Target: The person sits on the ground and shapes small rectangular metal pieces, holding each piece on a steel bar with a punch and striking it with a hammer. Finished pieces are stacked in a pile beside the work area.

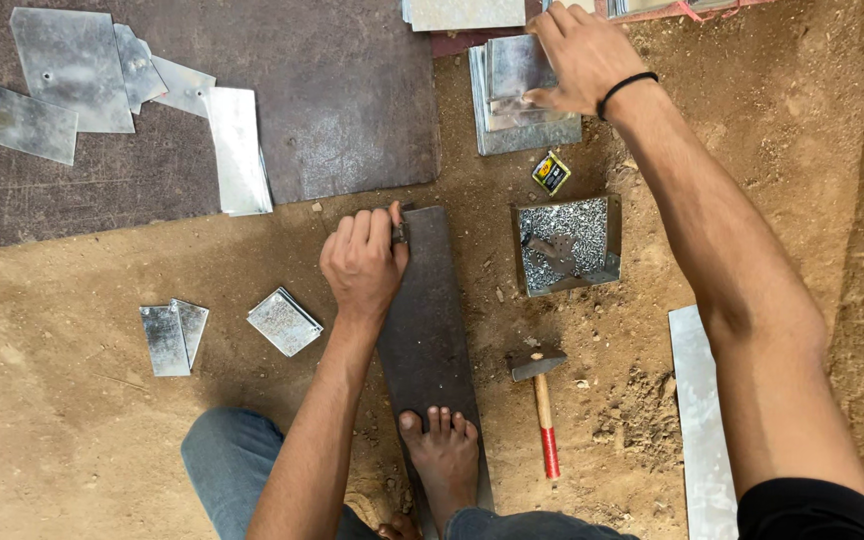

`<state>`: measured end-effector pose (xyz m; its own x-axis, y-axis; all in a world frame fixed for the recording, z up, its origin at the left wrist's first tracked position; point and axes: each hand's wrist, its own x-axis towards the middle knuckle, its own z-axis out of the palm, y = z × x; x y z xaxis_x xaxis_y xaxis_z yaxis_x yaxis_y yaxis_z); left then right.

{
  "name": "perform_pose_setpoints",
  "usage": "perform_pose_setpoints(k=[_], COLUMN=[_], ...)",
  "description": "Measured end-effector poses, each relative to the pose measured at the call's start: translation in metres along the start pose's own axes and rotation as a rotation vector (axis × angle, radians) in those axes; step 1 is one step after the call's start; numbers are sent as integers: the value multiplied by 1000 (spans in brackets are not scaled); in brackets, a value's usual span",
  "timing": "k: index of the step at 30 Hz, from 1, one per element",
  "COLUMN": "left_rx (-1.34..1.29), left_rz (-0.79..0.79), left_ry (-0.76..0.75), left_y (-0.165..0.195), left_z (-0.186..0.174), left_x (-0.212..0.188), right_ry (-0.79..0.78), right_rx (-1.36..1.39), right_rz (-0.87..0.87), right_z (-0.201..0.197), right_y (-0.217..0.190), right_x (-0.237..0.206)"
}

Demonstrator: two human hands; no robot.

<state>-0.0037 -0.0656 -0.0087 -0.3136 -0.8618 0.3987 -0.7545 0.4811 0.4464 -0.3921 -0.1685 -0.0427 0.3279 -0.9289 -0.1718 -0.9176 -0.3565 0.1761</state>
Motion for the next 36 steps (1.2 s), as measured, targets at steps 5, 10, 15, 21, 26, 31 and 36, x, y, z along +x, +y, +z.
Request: perform_pose_setpoints(k=[5, 10, 15, 21, 26, 31, 36], left_rx=[-16, -17, -263, -1303, -1211, -1607, -1735], left_rz=[3, -2, -137, -969, -1127, -1253, -1155], left_ry=[5, 8, 116, -38, -3, -46, -48], left_y=[1, 0, 8, 38, 31, 12, -1], left_z=[3, -2, -24, -57, -79, -101, -114], left_x=[-5, -1, -5, -78, -104, -136, -175], right_ry=[-66, -6, 134, 32, 53, 16, -26], right_rx=[0, 178, 1429, 1915, 1918, 2001, 2001], right_rz=[13, 125, 503, 667, 542, 594, 565], right_z=[-1, -45, -95, -115, -116, -121, -137], right_y=[-2, -42, -159, -275, -315, -336, -357], right_x=[-9, -33, -80, -126, -144, -169, -181])
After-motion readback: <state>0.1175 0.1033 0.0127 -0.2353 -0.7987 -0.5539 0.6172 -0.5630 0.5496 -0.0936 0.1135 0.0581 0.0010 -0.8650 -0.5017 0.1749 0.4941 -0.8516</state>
